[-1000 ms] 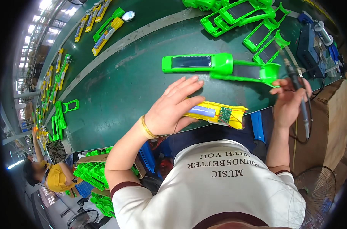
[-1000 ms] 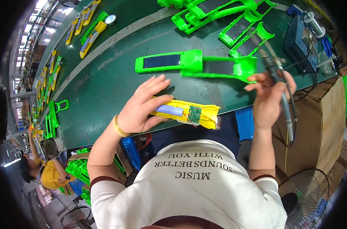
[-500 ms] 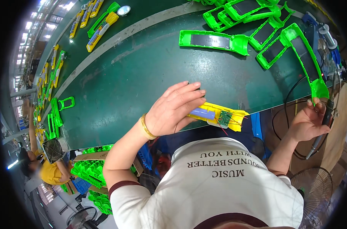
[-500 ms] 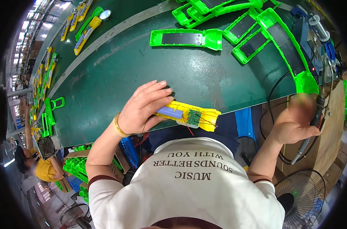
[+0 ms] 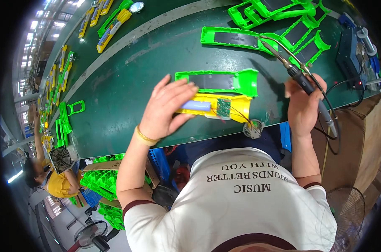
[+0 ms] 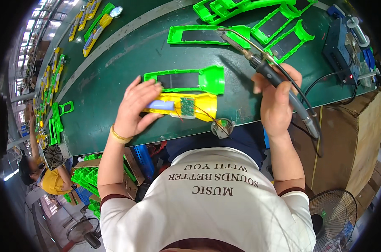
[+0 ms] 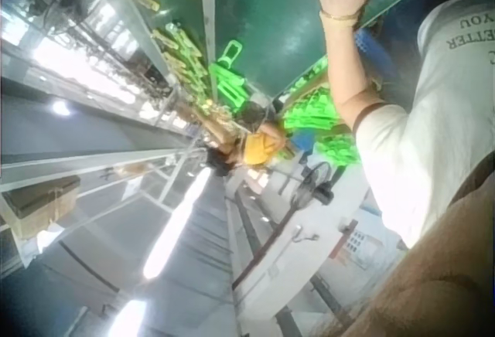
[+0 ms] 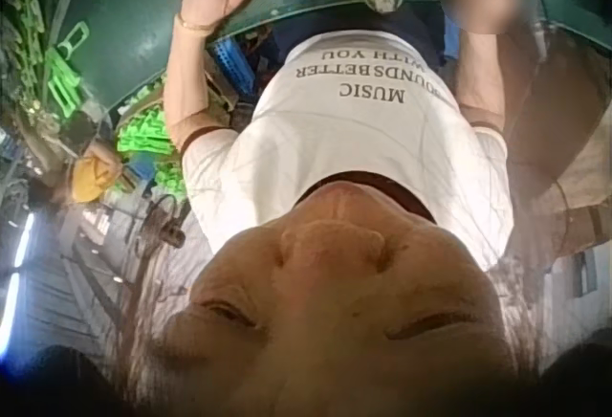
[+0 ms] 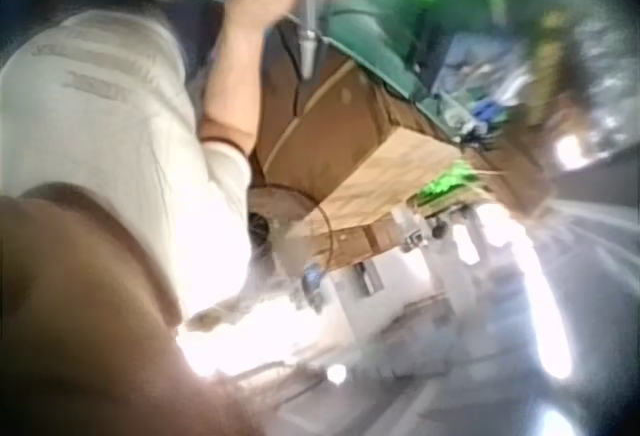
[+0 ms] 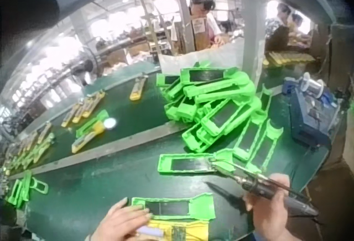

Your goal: Soldering wires and components inside plastic flashlight casings on an assembly line.

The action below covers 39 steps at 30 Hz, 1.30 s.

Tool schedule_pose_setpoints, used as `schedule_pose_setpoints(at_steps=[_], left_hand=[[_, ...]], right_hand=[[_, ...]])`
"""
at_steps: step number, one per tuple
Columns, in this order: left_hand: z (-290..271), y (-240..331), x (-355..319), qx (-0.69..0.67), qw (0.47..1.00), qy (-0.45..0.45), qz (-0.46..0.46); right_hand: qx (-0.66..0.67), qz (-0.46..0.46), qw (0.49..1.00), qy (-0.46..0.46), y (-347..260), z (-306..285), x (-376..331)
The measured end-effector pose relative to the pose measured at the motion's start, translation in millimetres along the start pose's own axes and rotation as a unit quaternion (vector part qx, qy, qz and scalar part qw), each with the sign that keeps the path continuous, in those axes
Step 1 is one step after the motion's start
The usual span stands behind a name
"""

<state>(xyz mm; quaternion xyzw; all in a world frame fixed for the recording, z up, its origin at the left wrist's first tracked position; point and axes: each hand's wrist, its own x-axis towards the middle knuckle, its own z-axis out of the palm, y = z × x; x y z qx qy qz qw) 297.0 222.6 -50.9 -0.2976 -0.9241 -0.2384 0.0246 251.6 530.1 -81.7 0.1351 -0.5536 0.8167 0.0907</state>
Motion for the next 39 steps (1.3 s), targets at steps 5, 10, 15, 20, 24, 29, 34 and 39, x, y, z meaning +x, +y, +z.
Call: schedule_pose_setpoints(at_steps=[5, 10, 15, 20, 24, 29, 34, 39], left_hand=[[-6.4, 14.4, 2.8, 0.090, 0.992, 0.085, 0.006], [24.9, 38.0, 18.3, 0.001, 0.985, 0.155, 0.080], [17.1, 32.9, 31.7, -0.120, 0.988, 0.095, 0.014], [12.3, 43.8, 29.5, -0.148, 0.981, 0.082, -0.095], [14.2, 46.4, 30.1, -0.109, 0.983, 0.094, -0.110], [13.8, 48.3, 32.9, -0.119, 0.980, 0.089, -0.131], [15.6, 49.3, 36.2, -0.108, 0.982, 0.091, -0.125], [12.2, 48.2, 37.4, -0.084, 0.988, 0.086, -0.100]], right_hand=[[0.075, 0.034, 0.997, -0.001, -3.4, 0.6, -7.0], [0.084, 0.084, 0.993, 0.025, -7.3, 24.8, -9.1], [0.109, 0.129, 0.986, 0.006, -0.9, 24.7, -15.9], [0.082, 0.124, 0.988, -0.043, 0.1, 22.3, -19.1], [0.020, 0.101, 0.992, -0.067, 1.8, 19.8, -22.5], [0.004, 0.115, 0.991, -0.063, 1.2, 19.5, -24.1], [-0.063, 0.117, 0.986, -0.102, 1.4, 15.4, -23.6], [-0.047, 0.131, 0.984, -0.111, 1.2, 18.7, -22.3]])
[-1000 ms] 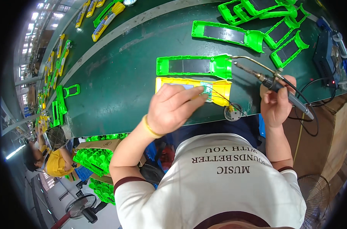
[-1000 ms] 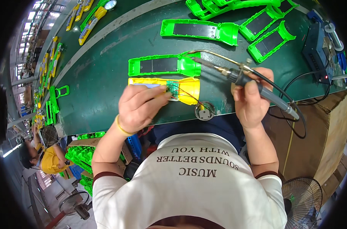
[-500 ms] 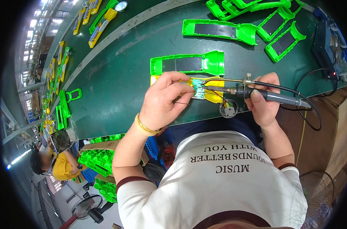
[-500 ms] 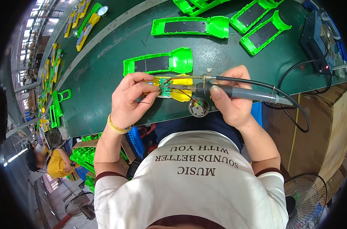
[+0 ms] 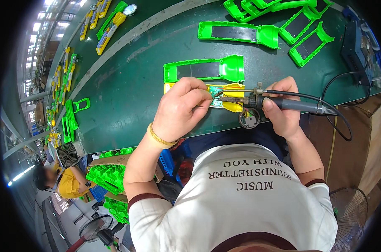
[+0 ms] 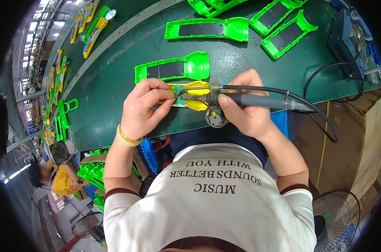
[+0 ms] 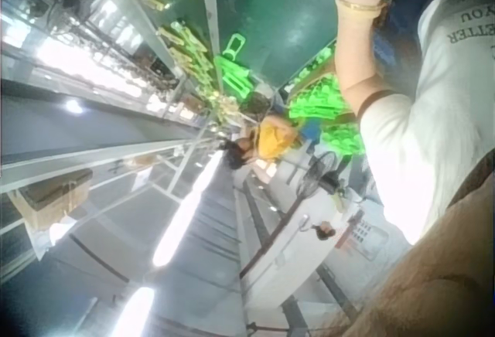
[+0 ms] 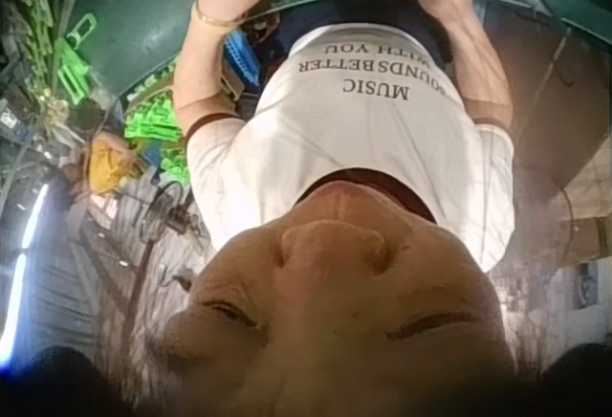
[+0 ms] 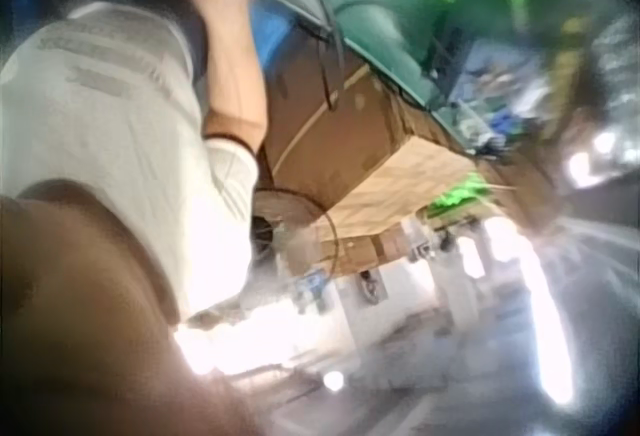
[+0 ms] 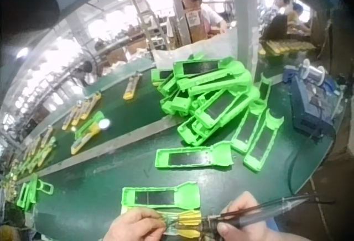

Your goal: Soldering wires and components inside plastic flashlight casings on an assembly line.

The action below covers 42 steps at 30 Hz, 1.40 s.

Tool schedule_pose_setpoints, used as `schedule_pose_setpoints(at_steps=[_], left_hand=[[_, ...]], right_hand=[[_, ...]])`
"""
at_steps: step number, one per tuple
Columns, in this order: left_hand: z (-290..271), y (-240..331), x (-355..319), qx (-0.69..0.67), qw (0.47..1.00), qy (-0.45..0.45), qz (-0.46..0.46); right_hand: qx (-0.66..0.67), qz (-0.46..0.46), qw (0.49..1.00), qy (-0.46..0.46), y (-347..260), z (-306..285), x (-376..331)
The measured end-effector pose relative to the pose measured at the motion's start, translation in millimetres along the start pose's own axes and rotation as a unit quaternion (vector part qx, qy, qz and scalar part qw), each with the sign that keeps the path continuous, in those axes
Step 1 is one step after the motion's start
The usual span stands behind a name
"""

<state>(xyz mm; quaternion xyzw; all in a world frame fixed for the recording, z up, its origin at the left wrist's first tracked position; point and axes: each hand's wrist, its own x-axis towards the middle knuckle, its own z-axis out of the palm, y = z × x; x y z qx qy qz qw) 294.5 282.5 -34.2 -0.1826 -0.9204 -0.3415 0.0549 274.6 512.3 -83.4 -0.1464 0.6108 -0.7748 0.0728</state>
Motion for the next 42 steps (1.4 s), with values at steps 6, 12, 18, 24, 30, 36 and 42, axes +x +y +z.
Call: schedule_pose_setpoints(at_steps=[6, 12, 18, 24, 30, 36, 42], left_hand=[[-2.5, 2.0, 3.1, 0.021, 0.999, -0.023, 0.012], [-4.6, 6.7, 6.9, 0.038, 0.999, -0.036, 0.012], [-9.5, 11.7, 4.5, 0.037, 0.999, -0.022, 0.000], [-31.6, 22.0, -18.9, 0.246, 0.965, -0.010, -0.086], [-26.0, 14.3, -21.4, -0.058, 0.991, -0.048, -0.112], [-6.2, -5.5, -10.2, 0.091, 0.984, 0.015, 0.155], [-6.2, -7.1, -7.0, 0.146, 0.968, -0.002, 0.206]], right_hand=[[0.024, -0.003, 0.999, 0.033, -3.6, 3.3, 1.3], [0.114, -0.023, 0.992, 0.041, -6.1, -1.9, -1.5], [0.129, -0.028, 0.990, 0.052, -5.9, -1.4, -0.6], [0.120, -0.034, 0.990, 0.063, -4.8, -5.2, 0.2], [0.104, -0.042, 0.992, 0.051, -4.8, -3.7, -3.6], [0.102, -0.027, 0.994, 0.038, -5.9, -3.6, -7.4], [0.059, -0.040, 0.997, 0.041, -0.4, -4.0, -5.0]])
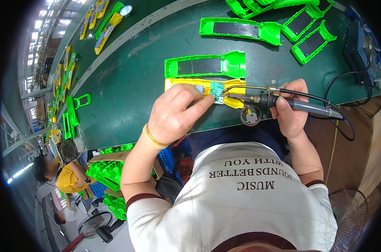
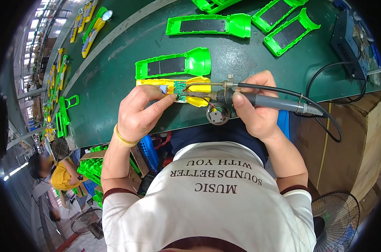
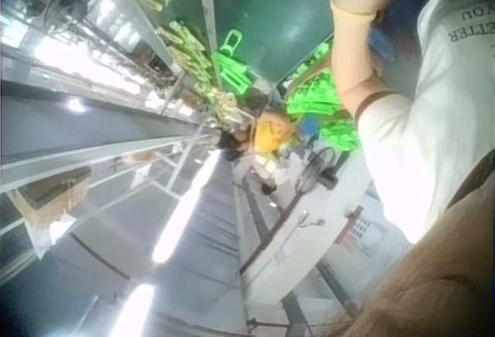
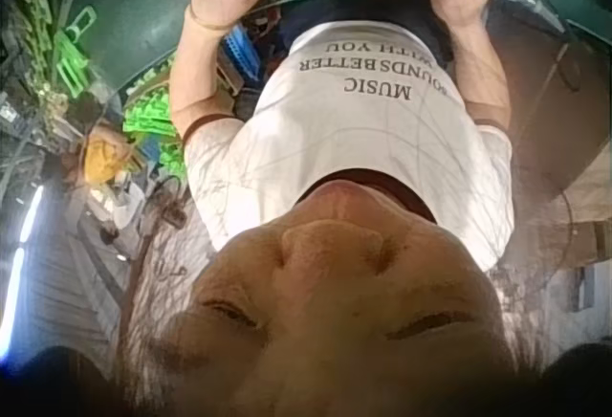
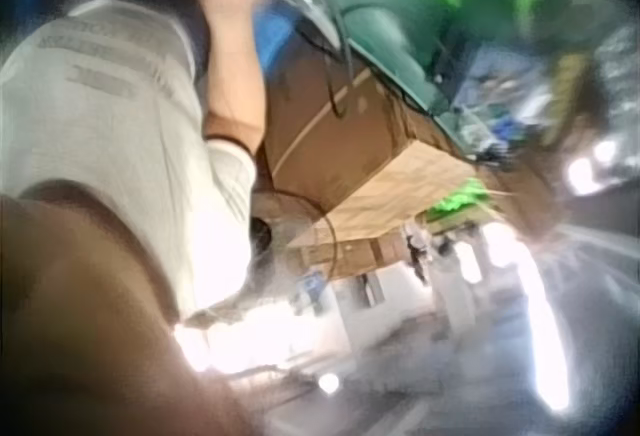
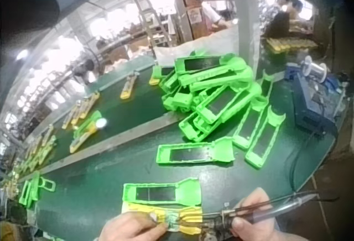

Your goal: Soldering wires and components inside plastic flashlight casings on an assembly line.

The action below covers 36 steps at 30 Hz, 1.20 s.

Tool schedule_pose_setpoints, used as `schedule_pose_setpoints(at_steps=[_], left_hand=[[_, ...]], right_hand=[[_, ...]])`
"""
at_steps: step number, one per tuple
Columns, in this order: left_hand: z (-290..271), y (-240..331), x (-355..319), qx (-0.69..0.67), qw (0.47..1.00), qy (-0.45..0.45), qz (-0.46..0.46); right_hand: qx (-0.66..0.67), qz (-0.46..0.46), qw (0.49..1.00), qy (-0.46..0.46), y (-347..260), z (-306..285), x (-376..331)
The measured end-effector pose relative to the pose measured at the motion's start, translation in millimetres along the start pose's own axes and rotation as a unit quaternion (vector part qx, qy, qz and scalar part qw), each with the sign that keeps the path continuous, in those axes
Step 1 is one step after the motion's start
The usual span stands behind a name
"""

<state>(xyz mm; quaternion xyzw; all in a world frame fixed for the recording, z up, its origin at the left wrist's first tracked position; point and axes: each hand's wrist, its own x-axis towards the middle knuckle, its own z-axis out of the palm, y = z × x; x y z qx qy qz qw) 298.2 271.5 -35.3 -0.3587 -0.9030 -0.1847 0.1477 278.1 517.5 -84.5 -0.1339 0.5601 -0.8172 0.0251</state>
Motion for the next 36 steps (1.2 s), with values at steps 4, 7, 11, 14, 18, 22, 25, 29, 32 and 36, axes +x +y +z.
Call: schedule_pose_setpoints(at_steps=[4, 7, 11, 14, 18, 22, 25, 29, 32, 36], left_hand=[[-0.3, 0.1, -0.5, 0.032, 0.999, -0.007, 0.021], [-2.6, 0.9, 0.3, 0.042, 0.999, -0.021, 0.027], [-2.3, 0.3, 0.8, 0.048, 0.998, -0.019, 0.036], [-2.7, 1.3, 1.9, 0.056, 0.997, -0.023, 0.038], [-2.5, 3.1, 1.9, 0.071, 0.996, -0.025, 0.038], [-2.5, 2.9, -0.2, 0.072, 0.996, -0.025, 0.036], [-2.7, 3.9, 0.0, 0.061, 0.998, -0.018, 0.025], [-5.6, 2.0, 3.5, -0.026, 0.999, 0.008, -0.047], [-15.3, 3.9, 28.3, -0.066, 0.994, -0.046, -0.072], [-10.0, 6.8, 66.0, -0.100, 0.968, -0.223, -0.062]], right_hand=[[-0.018, 0.004, 1.000, -0.011, 2.3, -3.5, -1.7], [-0.034, 0.016, 0.999, -0.027, 1.5, -3.4, -2.1], [-0.045, 0.036, 0.998, -0.035, 0.7, -3.3, -2.3], [-0.090, 0.048, 0.994, -0.044, 1.0, -4.0, -2.7], [-0.026, 0.055, 0.998, -0.025, 0.9, -2.4, -1.8], [0.046, 0.026, 0.999, -0.011, -4.4, -5.1, -0.8], [0.115, -0.006, 0.992, 0.049, -3.9, -5.8, 1.2], [0.133, -0.027, 0.984, 0.119, -7.2, -10.9, 0.6], [0.151, -0.029, 0.980, 0.127, -11.3, -15.9, 1.5], [0.208, -0.005, 0.967, 0.149, -18.4, -1.5, 0.2]])
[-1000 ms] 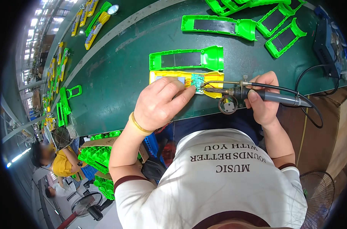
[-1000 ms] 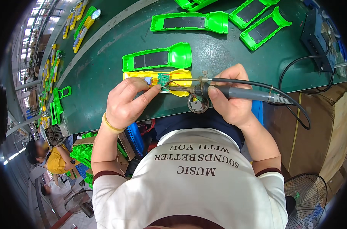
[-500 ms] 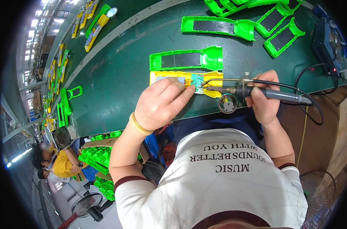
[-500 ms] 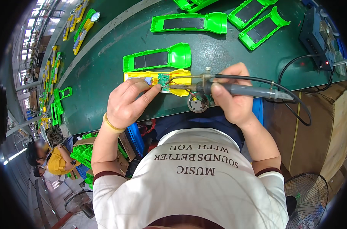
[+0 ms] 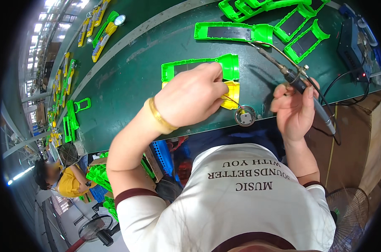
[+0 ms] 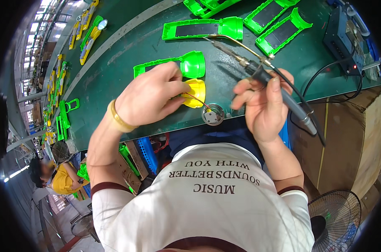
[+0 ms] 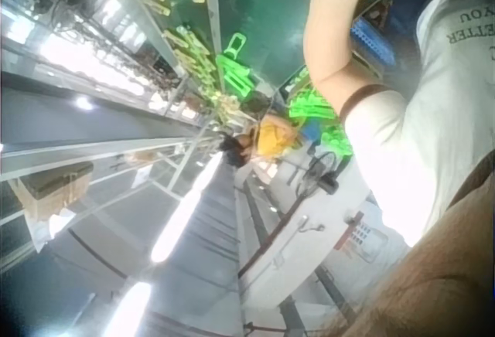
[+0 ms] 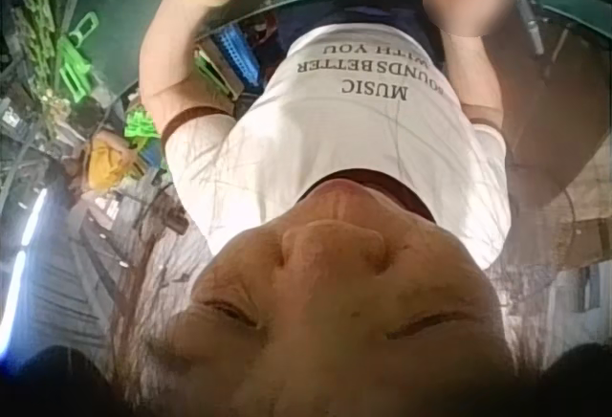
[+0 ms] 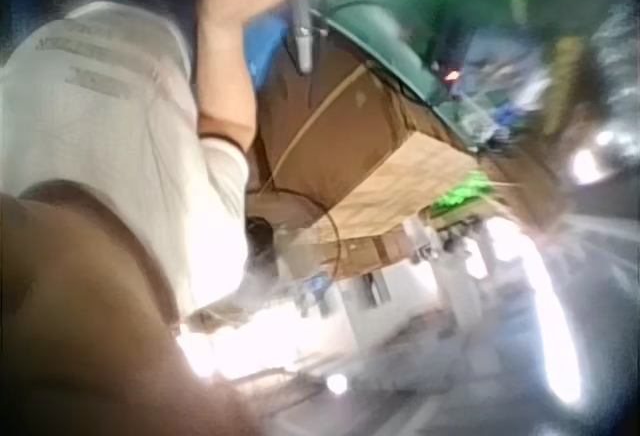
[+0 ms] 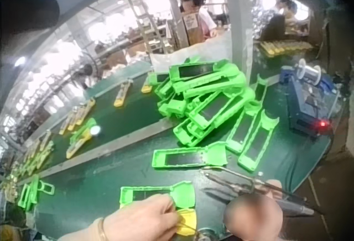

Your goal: Soldering wires and components inside plastic flashlight casings on an assembly line.

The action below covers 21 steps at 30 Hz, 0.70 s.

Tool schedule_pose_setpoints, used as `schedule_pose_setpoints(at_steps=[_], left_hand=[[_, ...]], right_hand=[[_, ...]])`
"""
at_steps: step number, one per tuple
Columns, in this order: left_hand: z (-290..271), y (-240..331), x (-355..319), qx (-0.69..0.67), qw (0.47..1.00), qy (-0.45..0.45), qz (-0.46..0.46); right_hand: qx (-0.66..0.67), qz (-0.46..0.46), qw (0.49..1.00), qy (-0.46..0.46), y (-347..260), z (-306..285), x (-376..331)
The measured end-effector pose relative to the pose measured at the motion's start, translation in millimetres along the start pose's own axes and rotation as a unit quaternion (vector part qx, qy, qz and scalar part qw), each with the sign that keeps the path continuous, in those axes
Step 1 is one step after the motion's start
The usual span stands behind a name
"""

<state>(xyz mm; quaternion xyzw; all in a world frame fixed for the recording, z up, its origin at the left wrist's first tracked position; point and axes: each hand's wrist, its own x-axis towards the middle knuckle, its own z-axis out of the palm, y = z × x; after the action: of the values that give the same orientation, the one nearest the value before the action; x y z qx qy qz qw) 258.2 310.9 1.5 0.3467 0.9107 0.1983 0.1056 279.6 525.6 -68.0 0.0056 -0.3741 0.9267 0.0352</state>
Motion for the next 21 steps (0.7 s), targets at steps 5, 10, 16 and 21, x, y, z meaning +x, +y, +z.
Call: schedule_pose_setpoints(at_steps=[5, 10, 16, 21], left_hand=[[-1.1, -7.5, 6.4, -0.047, 0.999, -0.019, 0.001], [2.3, -13.8, -6.0, -0.153, 0.986, 0.012, -0.059], [27.3, 1.6, -8.8, -0.271, 0.913, 0.179, -0.248], [49.7, -7.2, -8.8, 0.037, 0.965, 0.256, -0.035]], right_hand=[[-0.013, 0.060, 0.997, -0.044, 10.5, 8.5, -11.5], [-0.083, 0.067, 0.992, -0.064, 13.1, 5.8, -16.5], [-0.071, 0.033, 0.995, -0.059, 14.8, 5.6, -14.1], [-0.075, -0.042, 0.994, -0.060, 10.5, 0.3, -2.4]])
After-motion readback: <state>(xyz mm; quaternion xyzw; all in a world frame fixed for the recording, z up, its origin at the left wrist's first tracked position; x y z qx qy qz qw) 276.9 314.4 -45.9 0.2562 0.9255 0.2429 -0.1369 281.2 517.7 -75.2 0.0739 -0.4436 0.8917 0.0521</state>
